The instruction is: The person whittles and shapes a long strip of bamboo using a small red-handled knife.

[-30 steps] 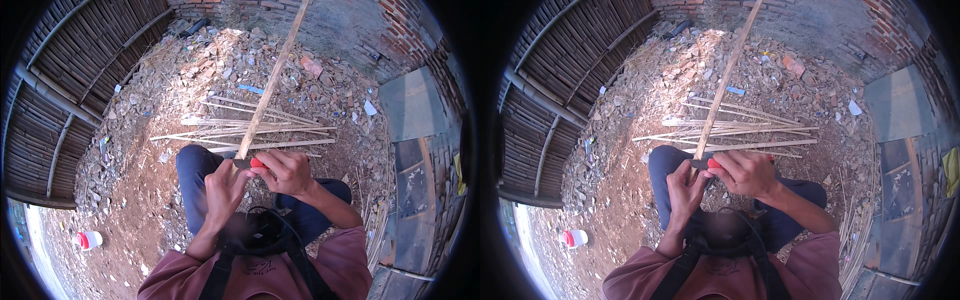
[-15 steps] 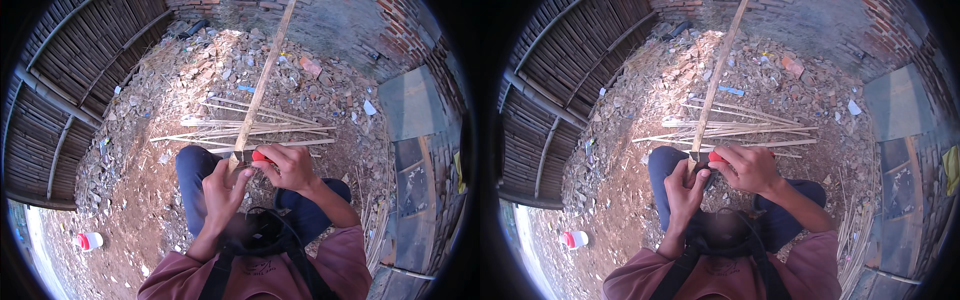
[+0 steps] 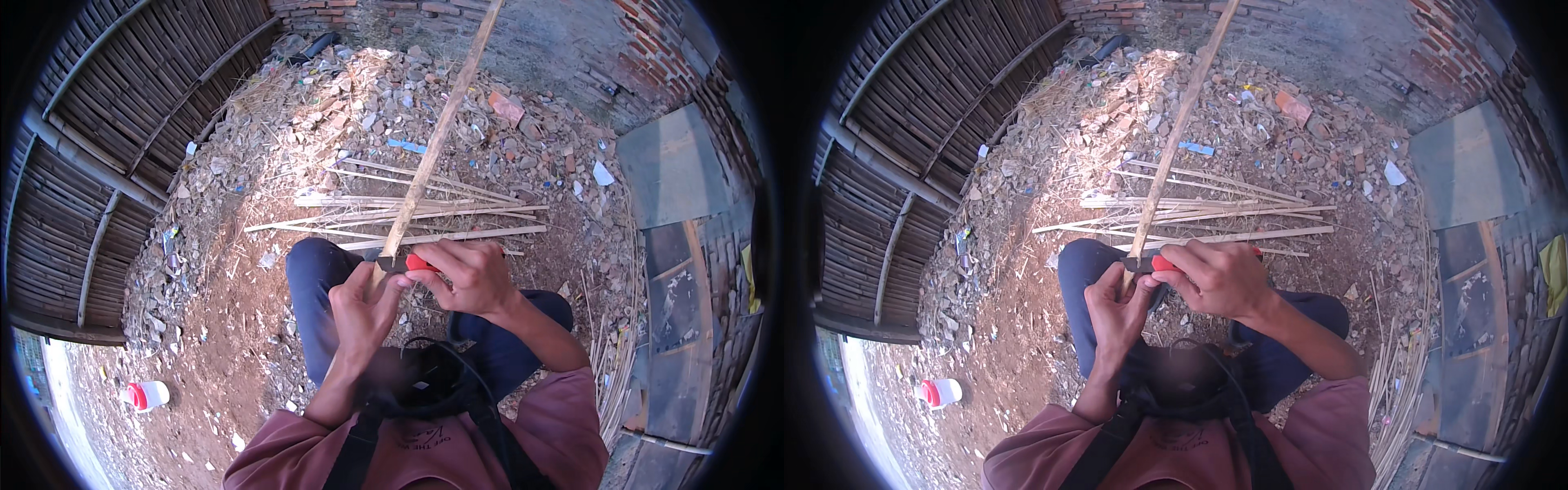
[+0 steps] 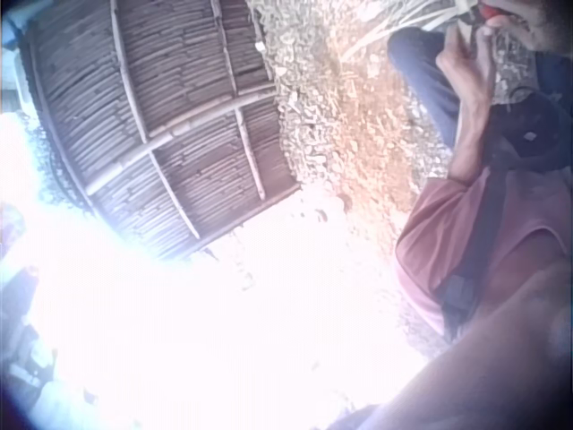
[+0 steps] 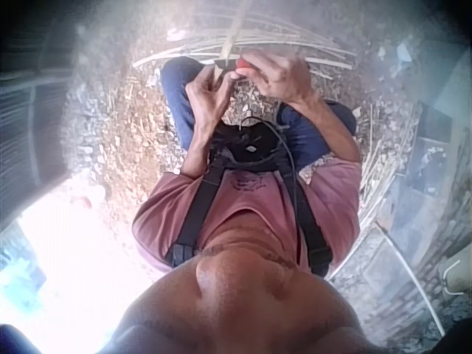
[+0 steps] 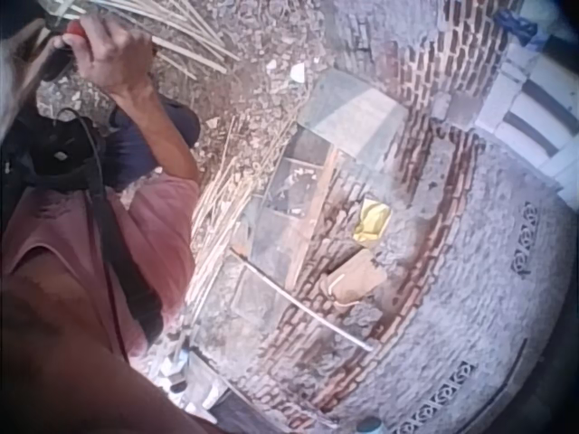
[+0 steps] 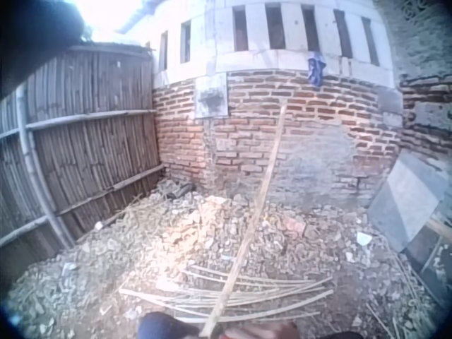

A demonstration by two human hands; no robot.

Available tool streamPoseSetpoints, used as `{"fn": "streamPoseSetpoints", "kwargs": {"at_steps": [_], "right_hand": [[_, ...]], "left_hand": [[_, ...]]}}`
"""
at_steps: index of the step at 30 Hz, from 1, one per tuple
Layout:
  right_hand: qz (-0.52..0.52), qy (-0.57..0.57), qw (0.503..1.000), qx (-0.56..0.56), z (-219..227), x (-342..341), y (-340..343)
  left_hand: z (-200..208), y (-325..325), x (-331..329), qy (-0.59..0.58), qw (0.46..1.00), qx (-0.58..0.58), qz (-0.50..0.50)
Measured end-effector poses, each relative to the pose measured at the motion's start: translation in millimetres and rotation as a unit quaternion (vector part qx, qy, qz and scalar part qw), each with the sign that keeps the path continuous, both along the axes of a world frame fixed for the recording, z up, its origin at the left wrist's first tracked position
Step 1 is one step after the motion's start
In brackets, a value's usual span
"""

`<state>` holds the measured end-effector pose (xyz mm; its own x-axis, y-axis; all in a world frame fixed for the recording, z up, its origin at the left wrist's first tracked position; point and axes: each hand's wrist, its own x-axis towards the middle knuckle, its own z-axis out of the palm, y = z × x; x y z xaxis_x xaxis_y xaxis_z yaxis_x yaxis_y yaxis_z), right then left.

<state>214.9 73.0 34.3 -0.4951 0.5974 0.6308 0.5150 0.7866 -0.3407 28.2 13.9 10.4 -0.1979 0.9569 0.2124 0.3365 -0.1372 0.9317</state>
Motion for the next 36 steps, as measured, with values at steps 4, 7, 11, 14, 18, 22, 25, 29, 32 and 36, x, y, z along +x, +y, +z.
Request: {"fn": "streamPoseSetpoints", "kwargs": {"at_steps": [4, 7, 11, 14, 18, 22, 25, 29, 32, 36], "right_hand": [[-0.016, -0.001, 1.0, 0.004, -2.7, -1.4, -2.7], [-0.034, -0.007, 0.999, 0.006, -1.4, -3.2, -5.2], [-0.059, -0.029, 0.998, -0.004, -1.6, -3.5, -7.6], [-0.069, -0.034, 0.997, -0.002, -0.9, -3.9, -7.1], [-0.075, -0.037, 0.997, 0.0, -1.1, -2.9, -5.9], [-0.066, -0.026, 0.997, -0.003, -1.1, -0.5, -3.8], [-0.069, -0.027, 0.997, 0.0, 1.0, -0.7, -3.9], [-0.071, -0.038, 0.997, -0.014, 0.1, -0.2, -3.0], [-0.077, -0.013, 0.997, 0.003, 2.0, 1.2, 3.4], [-0.094, -0.014, 0.995, -0.002, 4.7, 4.4, 7.8]], "left_hand": [[-0.9, 2.8, 0.8, -0.01, 1.0, 0.011, -0.002], [-5.3, 3.4, 0.7, -0.027, 1.0, 0.003, -0.003], [-3.8, 3.5, 1.2, -0.004, 1.0, -0.002, -0.003], [-3.1, 3.8, 5.0, -0.004, 1.0, 0.004, 0.01], [-2.9, 3.4, 4.9, 0.06, 0.998, 0.025, 0.017], [-1.4, 2.7, 3.2, 0.097, 0.994, 0.043, 0.018], [-8.0, 2.8, 2.5, 0.084, 0.996, 0.037, 0.02], [-6.3, 2.3, 0.9, 0.095, 0.995, 0.038, 0.018], [-4.1, 1.8, 0.8, 0.086, 0.995, 0.041, 0.018], [-11.1, -3.7, -2.1, 0.095, 0.995, 0.023, 0.011]]}}
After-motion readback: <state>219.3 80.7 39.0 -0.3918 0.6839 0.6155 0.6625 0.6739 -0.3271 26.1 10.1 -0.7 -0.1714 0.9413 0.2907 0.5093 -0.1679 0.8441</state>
